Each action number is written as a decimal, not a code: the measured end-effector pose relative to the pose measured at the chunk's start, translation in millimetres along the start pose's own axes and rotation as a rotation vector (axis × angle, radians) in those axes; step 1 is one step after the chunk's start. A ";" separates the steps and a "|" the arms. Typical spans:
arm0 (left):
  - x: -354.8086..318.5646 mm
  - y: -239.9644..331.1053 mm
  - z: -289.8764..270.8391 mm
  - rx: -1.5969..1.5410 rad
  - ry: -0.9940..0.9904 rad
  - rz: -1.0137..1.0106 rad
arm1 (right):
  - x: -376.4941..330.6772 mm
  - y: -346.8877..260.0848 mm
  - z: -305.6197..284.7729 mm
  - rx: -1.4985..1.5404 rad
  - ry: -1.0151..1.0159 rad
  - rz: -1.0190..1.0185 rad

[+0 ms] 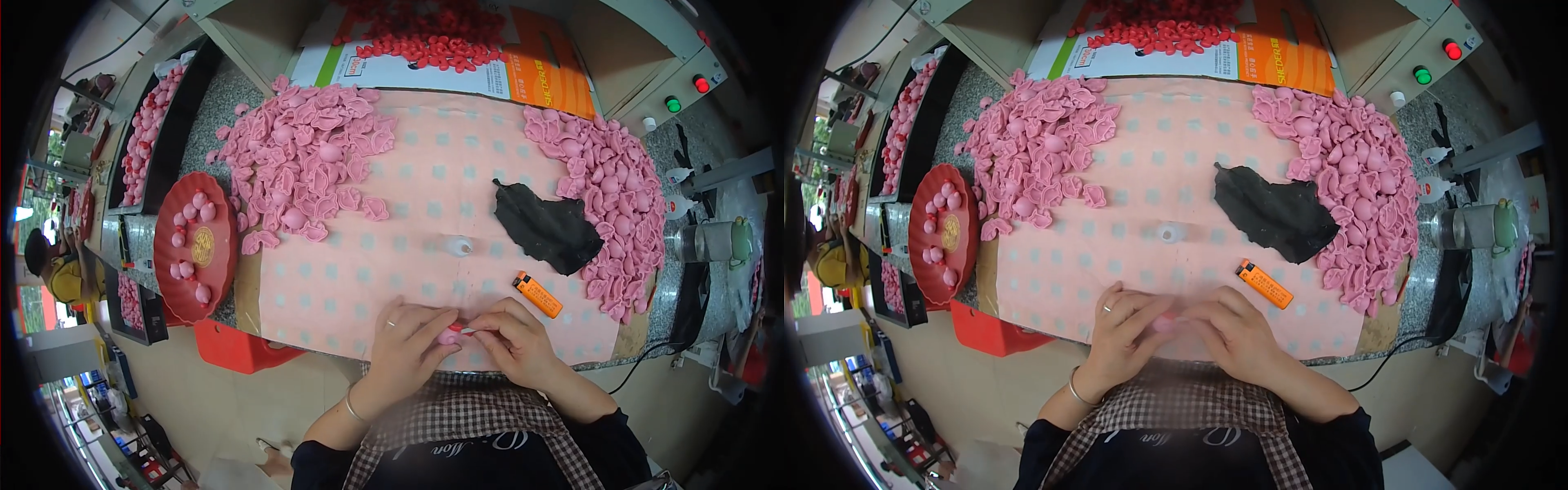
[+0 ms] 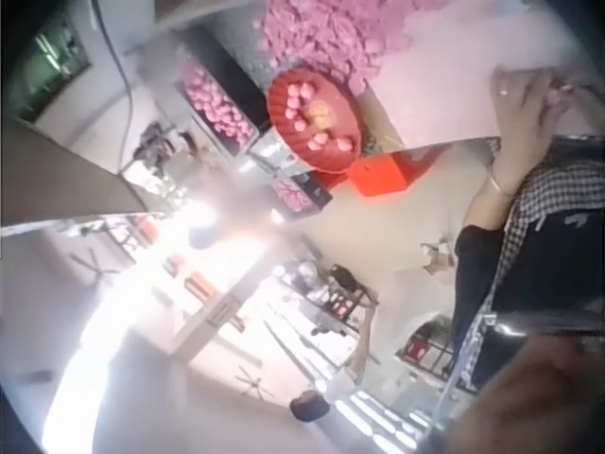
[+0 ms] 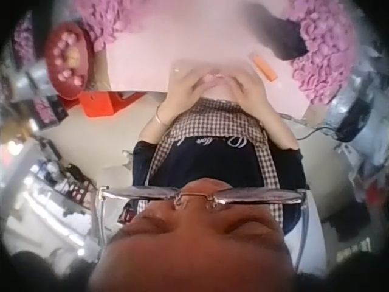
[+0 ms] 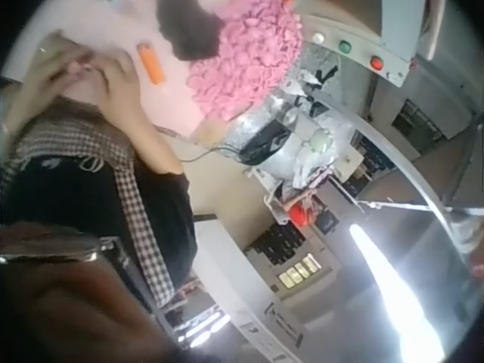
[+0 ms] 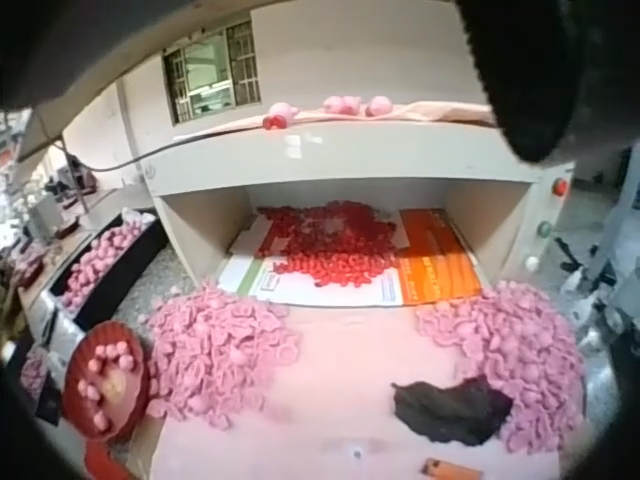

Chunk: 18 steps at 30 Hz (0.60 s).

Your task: Gluing small pink plastic components onto a black base as part of an assembly process.

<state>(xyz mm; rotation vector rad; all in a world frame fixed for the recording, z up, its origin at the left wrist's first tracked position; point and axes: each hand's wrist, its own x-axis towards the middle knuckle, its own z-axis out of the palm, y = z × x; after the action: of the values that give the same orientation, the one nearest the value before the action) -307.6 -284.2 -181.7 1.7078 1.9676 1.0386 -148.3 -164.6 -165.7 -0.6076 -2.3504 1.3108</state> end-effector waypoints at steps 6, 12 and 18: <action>2.8 -6.9 3.0 -0.023 -0.047 -0.010 | 11.3 -6.0 8.8 -0.044 0.089 -0.156; 12.8 -14.9 3.6 -0.067 -0.049 -0.004 | 23.3 -1.6 13.2 -0.178 0.004 -0.188; 18.2 -22.9 4.0 -0.065 -0.070 -0.005 | 22.3 18.0 8.6 -0.186 -0.066 -0.106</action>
<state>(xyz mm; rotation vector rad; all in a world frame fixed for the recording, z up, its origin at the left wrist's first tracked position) -325.2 -265.9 -196.9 1.6809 1.8733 1.0165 -168.0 -150.1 -182.9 -0.4918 -2.5407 1.0901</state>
